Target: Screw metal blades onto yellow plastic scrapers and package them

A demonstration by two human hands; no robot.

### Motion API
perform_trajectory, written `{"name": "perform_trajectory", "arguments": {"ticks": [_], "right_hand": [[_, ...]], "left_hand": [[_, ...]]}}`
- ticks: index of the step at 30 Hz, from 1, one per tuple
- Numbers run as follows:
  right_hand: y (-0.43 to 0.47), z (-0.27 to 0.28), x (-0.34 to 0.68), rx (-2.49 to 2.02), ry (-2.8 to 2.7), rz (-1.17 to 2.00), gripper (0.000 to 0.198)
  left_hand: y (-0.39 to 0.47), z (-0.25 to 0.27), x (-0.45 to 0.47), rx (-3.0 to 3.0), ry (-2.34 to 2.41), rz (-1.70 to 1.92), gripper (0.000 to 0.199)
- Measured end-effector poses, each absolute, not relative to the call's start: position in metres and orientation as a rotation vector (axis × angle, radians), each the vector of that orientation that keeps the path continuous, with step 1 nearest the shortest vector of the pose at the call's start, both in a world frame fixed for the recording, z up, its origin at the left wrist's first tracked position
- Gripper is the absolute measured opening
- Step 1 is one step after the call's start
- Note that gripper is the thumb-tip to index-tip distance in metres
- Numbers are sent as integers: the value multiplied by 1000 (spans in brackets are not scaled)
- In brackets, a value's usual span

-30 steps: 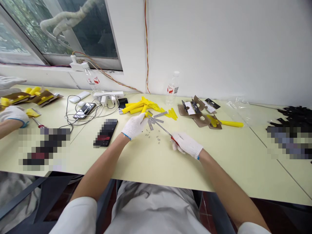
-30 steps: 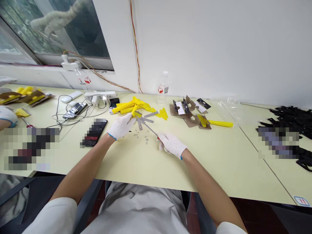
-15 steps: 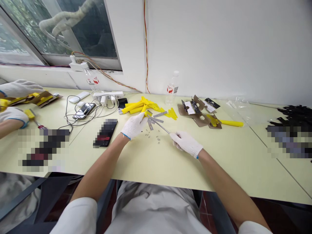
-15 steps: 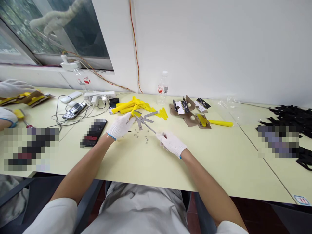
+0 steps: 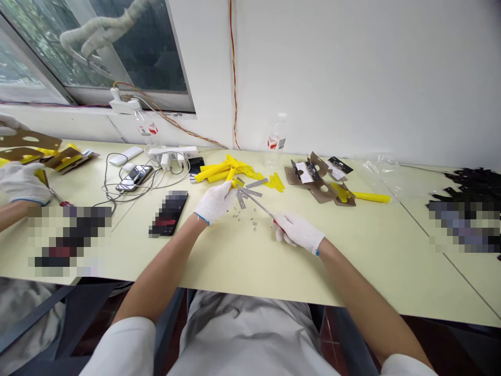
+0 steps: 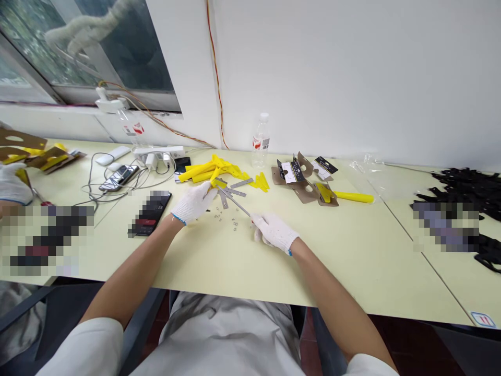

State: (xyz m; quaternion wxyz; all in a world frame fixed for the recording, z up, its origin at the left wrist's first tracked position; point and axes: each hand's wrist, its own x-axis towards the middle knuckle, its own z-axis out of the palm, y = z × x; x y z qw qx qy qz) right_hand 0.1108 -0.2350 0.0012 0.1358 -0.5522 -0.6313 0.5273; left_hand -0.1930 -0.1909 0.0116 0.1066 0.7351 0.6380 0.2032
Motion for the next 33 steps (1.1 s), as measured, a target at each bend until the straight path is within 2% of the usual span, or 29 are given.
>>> {"name": "perform_trajectory", "arguments": {"ticks": [2,6,9,11,16,22,28,33], "right_hand": [[-235,1,110,-1577,-1823,1531,52],[-234,0,112,-1653,-1886,1313,43],[-234,2,112,-1635,-1864,1441,41],[-235,4,112,-1589,-1810,1547,47],[-237,9,111,-1649,-1854,1380,46],[-236,10,111,-1620,-1807,1546,50],[-233,9,117,-1722,-1996,1343,47],[-229,4,124,-1665,-1861,1547,57]], "left_hand": [[-191,11,-193,2181,1876,600,22],[-190,8,-194,2205,1856,654,24],[-189,7,-195,2209,1855,629,23],[-189,7,-195,2199,1862,596,23],[-189,7,-195,2228,1879,603,24],[-191,10,-193,2217,1875,531,26],[-192,14,-191,2256,1856,493,25],[-192,15,-189,2207,1860,427,27]]}}
